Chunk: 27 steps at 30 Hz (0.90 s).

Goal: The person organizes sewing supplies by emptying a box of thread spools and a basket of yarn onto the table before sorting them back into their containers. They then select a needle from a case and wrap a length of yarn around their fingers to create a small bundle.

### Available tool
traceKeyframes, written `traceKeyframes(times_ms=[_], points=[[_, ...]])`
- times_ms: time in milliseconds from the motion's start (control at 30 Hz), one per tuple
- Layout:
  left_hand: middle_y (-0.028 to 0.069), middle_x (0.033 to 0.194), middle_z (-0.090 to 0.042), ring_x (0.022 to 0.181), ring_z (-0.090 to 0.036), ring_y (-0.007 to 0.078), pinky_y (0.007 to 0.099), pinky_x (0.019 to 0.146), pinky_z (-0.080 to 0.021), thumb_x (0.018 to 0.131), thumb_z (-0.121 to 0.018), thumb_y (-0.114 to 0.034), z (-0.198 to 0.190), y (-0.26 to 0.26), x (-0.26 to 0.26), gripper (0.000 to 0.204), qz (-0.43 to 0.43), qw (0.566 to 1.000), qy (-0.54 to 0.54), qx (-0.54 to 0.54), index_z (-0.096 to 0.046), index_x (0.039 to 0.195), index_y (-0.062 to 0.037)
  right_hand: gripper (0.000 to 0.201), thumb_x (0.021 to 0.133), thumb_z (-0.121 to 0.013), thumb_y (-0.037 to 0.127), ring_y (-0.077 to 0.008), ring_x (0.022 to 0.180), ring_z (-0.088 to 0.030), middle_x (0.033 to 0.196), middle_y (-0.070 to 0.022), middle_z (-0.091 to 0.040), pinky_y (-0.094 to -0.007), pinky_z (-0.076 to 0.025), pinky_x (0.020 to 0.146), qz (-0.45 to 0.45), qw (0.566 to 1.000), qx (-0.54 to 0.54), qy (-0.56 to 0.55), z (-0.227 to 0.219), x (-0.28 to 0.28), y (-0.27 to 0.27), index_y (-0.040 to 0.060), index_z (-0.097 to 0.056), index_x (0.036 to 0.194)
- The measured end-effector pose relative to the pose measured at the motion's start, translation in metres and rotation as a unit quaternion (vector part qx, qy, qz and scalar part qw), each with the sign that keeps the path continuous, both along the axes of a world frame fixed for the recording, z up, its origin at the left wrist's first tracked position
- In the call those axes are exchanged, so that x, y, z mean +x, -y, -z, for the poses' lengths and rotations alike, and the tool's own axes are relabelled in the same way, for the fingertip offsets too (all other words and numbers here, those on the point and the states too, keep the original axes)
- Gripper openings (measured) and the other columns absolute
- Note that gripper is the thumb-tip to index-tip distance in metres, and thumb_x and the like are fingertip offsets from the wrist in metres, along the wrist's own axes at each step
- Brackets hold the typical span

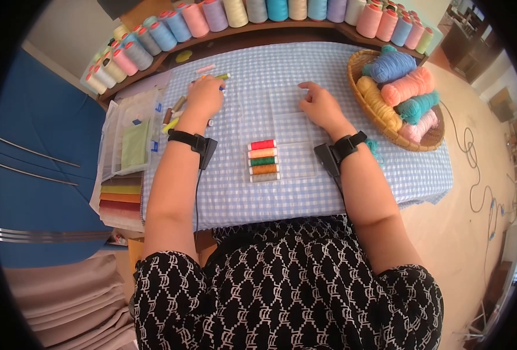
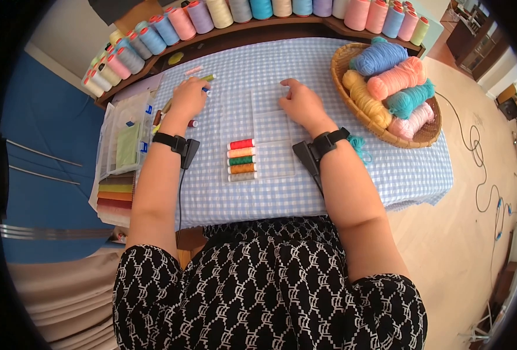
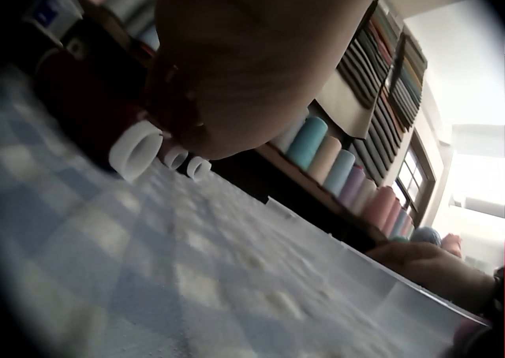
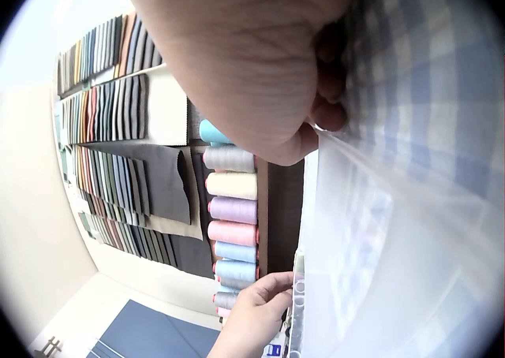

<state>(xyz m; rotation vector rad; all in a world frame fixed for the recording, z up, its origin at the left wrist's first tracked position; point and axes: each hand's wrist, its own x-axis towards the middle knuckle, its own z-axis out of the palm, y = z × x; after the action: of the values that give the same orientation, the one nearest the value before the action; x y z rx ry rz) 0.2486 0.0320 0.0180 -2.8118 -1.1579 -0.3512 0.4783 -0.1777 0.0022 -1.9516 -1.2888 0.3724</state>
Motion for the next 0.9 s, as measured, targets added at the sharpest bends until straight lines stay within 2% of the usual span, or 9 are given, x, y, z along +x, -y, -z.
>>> traceKeyframes(times_ms=[233, 333, 433, 533, 633, 733, 900], points=[[0.0067, 0.119, -0.065, 0.114, -0.059, 0.0307, 0.0492, 0.099, -0.042, 0.085, -0.064, -0.017, -0.008, -0.012, -0.006, 0.025, 0.016, 0.997, -0.031, -0.066, -0.072, 0.109, -0.0184, 0.049, 0.082, -0.063, 0.012, -0.0212, 0.073, -0.064, 0.078, -0.0072, -0.065, -0.0344, -0.05, 0.07, -0.004, 1.0, -0.002, 0.001, 0.001, 0.001, -0.001, 0.0019, -0.059, 0.129], [0.005, 0.109, -0.068, 0.111, -0.061, 0.0295, 0.0481, 0.097, -0.041, 0.083, -0.068, -0.02, -0.003, -0.013, -0.008, 0.021, 0.019, 0.999, -0.001, -0.048, -0.073, 0.103, -0.0196, 0.049, 0.082, -0.063, 0.012, -0.0213, 0.073, -0.064, 0.078, -0.0072, -0.066, -0.0345, -0.051, 0.07, -0.004, 1.0, -0.002, 0.001, 0.001, 0.002, -0.001, 0.002, -0.06, 0.129], [0.0053, 0.11, -0.067, 0.108, -0.062, 0.0289, 0.0477, 0.093, -0.043, 0.084, -0.07, -0.021, -0.002, -0.007, -0.006, 0.02, 0.018, 0.999, 0.041, -0.027, -0.072, 0.103, -0.0176, 0.049, 0.082, -0.063, 0.012, -0.0215, 0.074, -0.064, 0.079, -0.0072, -0.066, -0.0346, -0.051, 0.07, -0.004, 1.0, -0.006, -0.002, 0.0, 0.0, -0.001, 0.0021, -0.06, 0.129], [0.0067, 0.106, -0.067, 0.104, -0.063, 0.0294, 0.0452, 0.088, -0.046, 0.086, -0.07, -0.021, -0.012, 0.01, 0.005, 0.02, 0.071, 0.991, 0.111, -0.036, -0.072, 0.105, -0.0138, 0.049, 0.082, -0.063, 0.012, -0.0217, 0.074, -0.064, 0.079, -0.0073, -0.066, -0.0346, -0.051, 0.07, -0.005, 1.0, -0.007, -0.001, 0.0, 0.001, -0.001, 0.0021, -0.059, 0.13], [0.0098, 0.103, -0.068, 0.099, -0.065, 0.0303, 0.0412, 0.088, -0.048, 0.086, -0.07, -0.015, -0.005, 0.027, 0.019, 0.022, 0.148, 0.97, 0.18, -0.072, -0.07, 0.107, -0.0071, 0.049, 0.082, -0.064, 0.013, -0.0218, 0.075, -0.065, 0.08, -0.0076, -0.066, -0.0345, -0.051, 0.071, -0.004, 1.0, -0.004, -0.002, 0.001, 0.001, -0.001, 0.0021, -0.059, 0.129], [0.0092, 0.1, -0.068, 0.098, -0.064, 0.0318, 0.0399, 0.087, -0.049, 0.085, -0.07, -0.011, -0.013, 0.053, 0.027, 0.021, 0.214, 0.962, 0.162, -0.05, -0.07, 0.105, -0.0058, 0.049, 0.082, -0.064, 0.013, -0.0219, 0.075, -0.065, 0.08, -0.0078, -0.066, -0.0342, -0.051, 0.072, -0.003, 1.0, -0.006, -0.003, 0.001, 0.001, -0.001, 0.0022, -0.06, 0.129], [0.0091, 0.097, -0.067, 0.096, -0.064, 0.0322, 0.0403, 0.084, -0.05, 0.084, -0.071, -0.012, -0.013, 0.066, 0.029, 0.019, 0.204, 0.973, 0.099, -0.051, -0.069, 0.103, -0.0058, 0.049, 0.082, -0.064, 0.013, -0.0221, 0.076, -0.065, 0.081, -0.008, -0.066, -0.0341, -0.051, 0.073, -0.002, 1.0, -0.004, -0.001, 0.0, -0.001, -0.001, 0.0023, -0.06, 0.129]])
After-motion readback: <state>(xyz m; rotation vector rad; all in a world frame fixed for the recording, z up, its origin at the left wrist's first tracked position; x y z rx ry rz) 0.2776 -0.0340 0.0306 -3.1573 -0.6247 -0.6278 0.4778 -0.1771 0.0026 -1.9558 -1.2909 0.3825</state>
